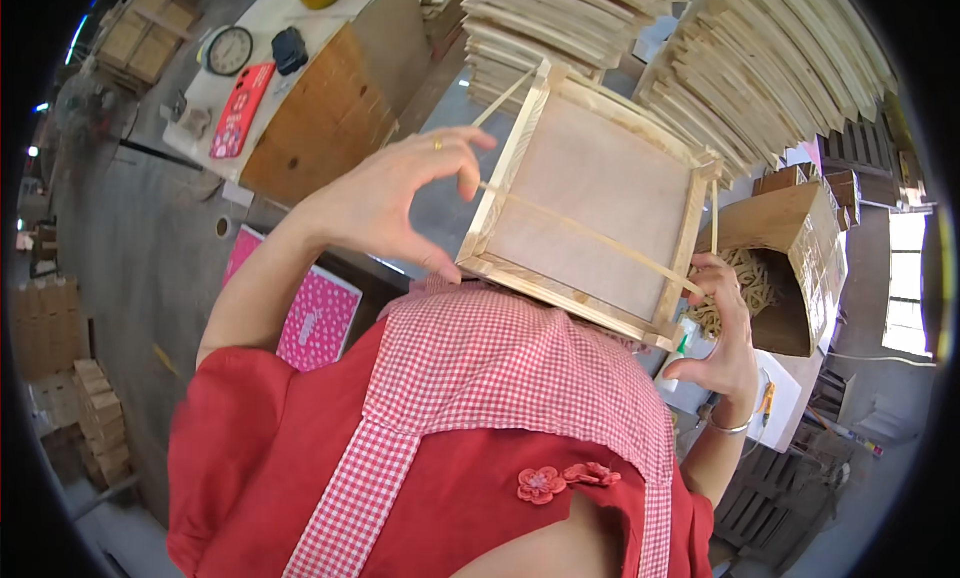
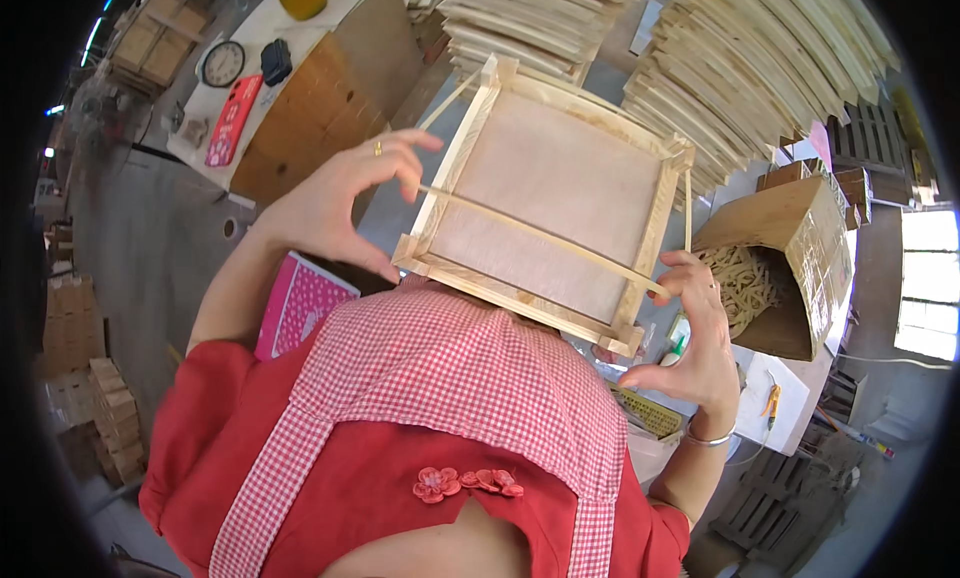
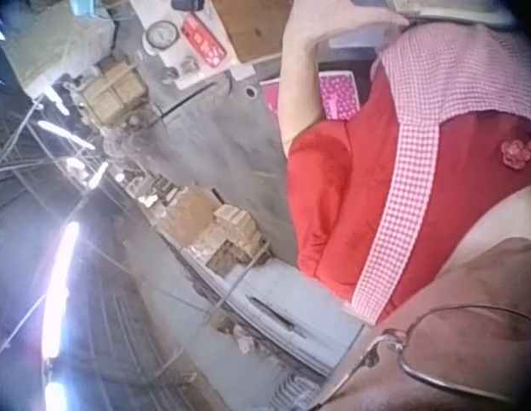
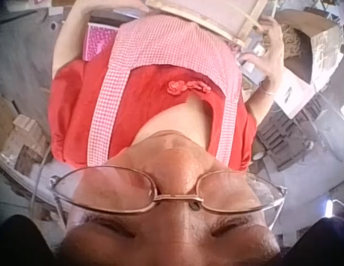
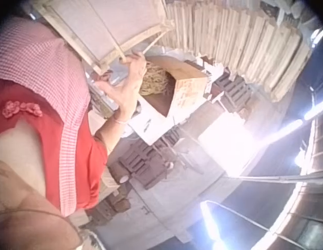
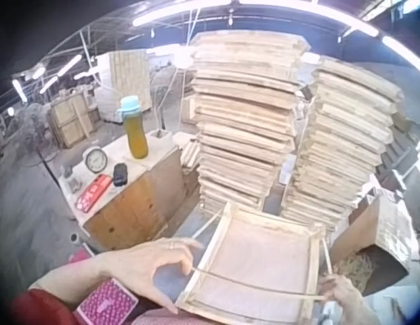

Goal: Assembling wooden boxes by applying glue to side panels, joining them, and securing the structure with rubber bands.

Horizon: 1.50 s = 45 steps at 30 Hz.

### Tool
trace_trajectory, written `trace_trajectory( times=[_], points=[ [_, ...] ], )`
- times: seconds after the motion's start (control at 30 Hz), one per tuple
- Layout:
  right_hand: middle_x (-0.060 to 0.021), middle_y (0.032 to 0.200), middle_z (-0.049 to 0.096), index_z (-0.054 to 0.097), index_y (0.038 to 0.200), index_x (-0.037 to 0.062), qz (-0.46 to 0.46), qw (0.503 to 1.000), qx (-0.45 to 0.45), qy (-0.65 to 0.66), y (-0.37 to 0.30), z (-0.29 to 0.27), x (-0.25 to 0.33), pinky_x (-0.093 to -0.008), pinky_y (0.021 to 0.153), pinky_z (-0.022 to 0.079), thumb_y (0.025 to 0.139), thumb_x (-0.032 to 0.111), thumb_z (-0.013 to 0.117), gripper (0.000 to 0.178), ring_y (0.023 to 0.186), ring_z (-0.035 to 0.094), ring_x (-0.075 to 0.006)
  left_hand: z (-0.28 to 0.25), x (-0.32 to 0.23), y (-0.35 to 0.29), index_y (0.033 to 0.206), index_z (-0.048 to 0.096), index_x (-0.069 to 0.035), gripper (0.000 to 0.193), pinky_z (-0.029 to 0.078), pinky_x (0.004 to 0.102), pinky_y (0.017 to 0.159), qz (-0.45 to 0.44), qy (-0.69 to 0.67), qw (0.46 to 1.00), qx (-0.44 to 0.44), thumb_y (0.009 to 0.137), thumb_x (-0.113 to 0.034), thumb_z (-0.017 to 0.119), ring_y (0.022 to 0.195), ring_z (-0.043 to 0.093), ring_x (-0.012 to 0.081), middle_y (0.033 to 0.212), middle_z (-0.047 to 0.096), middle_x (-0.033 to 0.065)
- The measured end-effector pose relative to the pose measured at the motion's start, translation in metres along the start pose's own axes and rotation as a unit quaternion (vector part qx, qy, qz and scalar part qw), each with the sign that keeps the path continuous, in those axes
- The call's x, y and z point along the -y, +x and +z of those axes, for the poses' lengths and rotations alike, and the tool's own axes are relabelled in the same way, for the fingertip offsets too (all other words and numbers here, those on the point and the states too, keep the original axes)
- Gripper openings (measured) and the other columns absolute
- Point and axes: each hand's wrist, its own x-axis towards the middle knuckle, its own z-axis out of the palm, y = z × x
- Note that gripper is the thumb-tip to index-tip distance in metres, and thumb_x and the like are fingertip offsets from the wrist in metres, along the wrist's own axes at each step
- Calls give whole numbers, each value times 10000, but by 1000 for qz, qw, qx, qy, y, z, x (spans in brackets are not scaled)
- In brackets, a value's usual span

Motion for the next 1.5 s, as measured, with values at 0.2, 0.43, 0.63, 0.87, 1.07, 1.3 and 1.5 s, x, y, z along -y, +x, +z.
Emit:
trace_trajectory(
  times=[0.2,0.43,0.63,0.87,1.07,1.3,1.5],
  points=[
    [-74,838,606,506,784,87,-38,993,-95,-54,-8,19,14,-580,1118,416,624,355,975,563,1074,658,-330,9,-9,-14,887,604,-71,429,405,543,1139,43,61,994,-74,677,-217,948,1332,578,348,990,649,31],
    [-85,891,691,544,733,70,-111,965,-181,-151,-26,47,13,-591,1125,428,753,136,895,358,1054,710,-330,33,-20,-34,967,696,-19,262,380,604,1156,134,253,949,-133,807,-175,832,1243,655,323,1086,697,69],
    [-192,1233,717,720,1136,-37,-82,942,-260,-197,-35,77,12,-575,1147,410,847,66,791,315,1235,658,-390,72,-32,-37,1285,654,54,521,467,566,1094,29,289,930,-225,835,-168,795,1236,656,335,1310,668,189],
    [-295,1504,520,475,1476,-96,-8,960,-217,-177,-51,99,26,-506,1151,397,886,-22,612,610,1376,536,-419,98,-46,-39,1482,496,41,581,500,456,1069,-66,253,937,-232,926,-41,645,1230,629,417,1386,613,253],
    [-173,1279,677,489,1505,-7,156,944,-255,141,-17,57,-8,-349,943,512,1065,165,497,473,1095,655,-194,48,-16,-16,1516,479,-15,536,502,378,1036,-193,-118,949,-219,1020,-178,606,1238,632,248,1392,628,156],
    [-119,1244,680,481,1486,-82,97,929,-227,277,53,70,-30,-265,904,502,1043,177,589,524,1058,625,-127,54,9,61,1535,459,-41,606,497,301,989,-233,-299,911,-162,1048,-363,623,1175,605,147,1328,637,84],
    [-133,1290,671,463,1493,-105,40,888,-242,389,38,58,-8,-267,949,502,1026,151,624,557,1124,616,-126,50,-8,45,1534,464,-43,541,485,308,1015,-161,-290,915,-231,1064,-270,605,1178,584,116,1344,624,51]
  ],
)
